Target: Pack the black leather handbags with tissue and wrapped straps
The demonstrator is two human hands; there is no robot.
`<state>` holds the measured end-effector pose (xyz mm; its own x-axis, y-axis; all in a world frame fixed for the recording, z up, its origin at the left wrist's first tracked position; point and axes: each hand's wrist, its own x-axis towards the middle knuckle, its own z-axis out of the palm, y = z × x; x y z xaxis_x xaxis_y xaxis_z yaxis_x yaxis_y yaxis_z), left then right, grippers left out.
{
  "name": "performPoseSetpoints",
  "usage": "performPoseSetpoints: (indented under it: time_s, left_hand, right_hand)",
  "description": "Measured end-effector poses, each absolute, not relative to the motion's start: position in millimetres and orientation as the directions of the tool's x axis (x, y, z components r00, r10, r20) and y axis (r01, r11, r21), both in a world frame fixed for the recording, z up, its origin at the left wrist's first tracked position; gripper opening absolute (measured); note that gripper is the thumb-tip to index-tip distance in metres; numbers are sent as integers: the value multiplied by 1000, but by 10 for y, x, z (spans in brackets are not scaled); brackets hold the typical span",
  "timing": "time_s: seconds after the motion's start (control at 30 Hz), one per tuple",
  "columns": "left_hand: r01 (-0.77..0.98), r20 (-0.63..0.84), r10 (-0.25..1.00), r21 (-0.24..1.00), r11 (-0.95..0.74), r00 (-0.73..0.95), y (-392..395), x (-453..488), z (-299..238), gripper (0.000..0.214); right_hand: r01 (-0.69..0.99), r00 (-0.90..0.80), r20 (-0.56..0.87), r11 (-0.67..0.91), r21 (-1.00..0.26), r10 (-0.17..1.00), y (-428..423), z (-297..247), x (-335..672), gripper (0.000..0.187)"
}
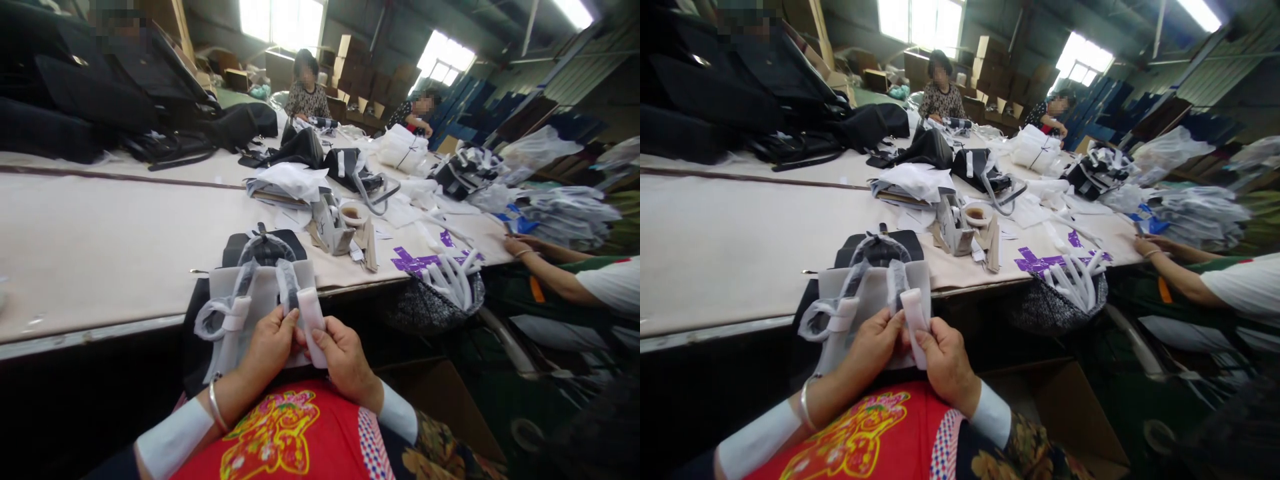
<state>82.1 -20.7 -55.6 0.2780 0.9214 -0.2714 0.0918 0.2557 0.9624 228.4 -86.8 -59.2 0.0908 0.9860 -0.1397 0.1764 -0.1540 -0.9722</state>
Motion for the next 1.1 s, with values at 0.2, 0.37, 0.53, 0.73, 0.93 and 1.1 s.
performPoseSetpoints:
  time_s: [0.2, 0.37, 0.53, 0.73, 0.93, 1.1]
  left_hand:
    - [142, -242, 917, 968, 207, 316, -201, 801, -635, 29]
    - [106, -334, 842, 941, 320, 423, -222, 749, -581, 37]
    - [34, -323, 764, 929, 368, 558, -221, 588, -529, 35]
    - [23, -244, 799, 961, 277, 550, -234, 545, -539, 32]
    - [119, -234, 894, 972, 203, 382, -284, 692, -566, 40]
    - [-9, -264, 885, 957, 290, 384, -311, 715, -594, 41]
  right_hand:
    - [76, 51, -219, -223, -972, 974, -766, -558, 2202, 29]
    - [-105, 27, -304, -300, -948, 952, -655, -514, 2098, 36]
    - [-209, 11, -376, -366, -907, 927, -623, -519, 2046, 43]
    - [-184, 24, -354, -343, -921, 935, -631, -536, 2019, 42]
    - [-43, 3, -317, -317, -947, 948, -637, -502, 2031, 45]
    - [467, -68, -161, -112, -877, 985, -675, -477, 2122, 42]
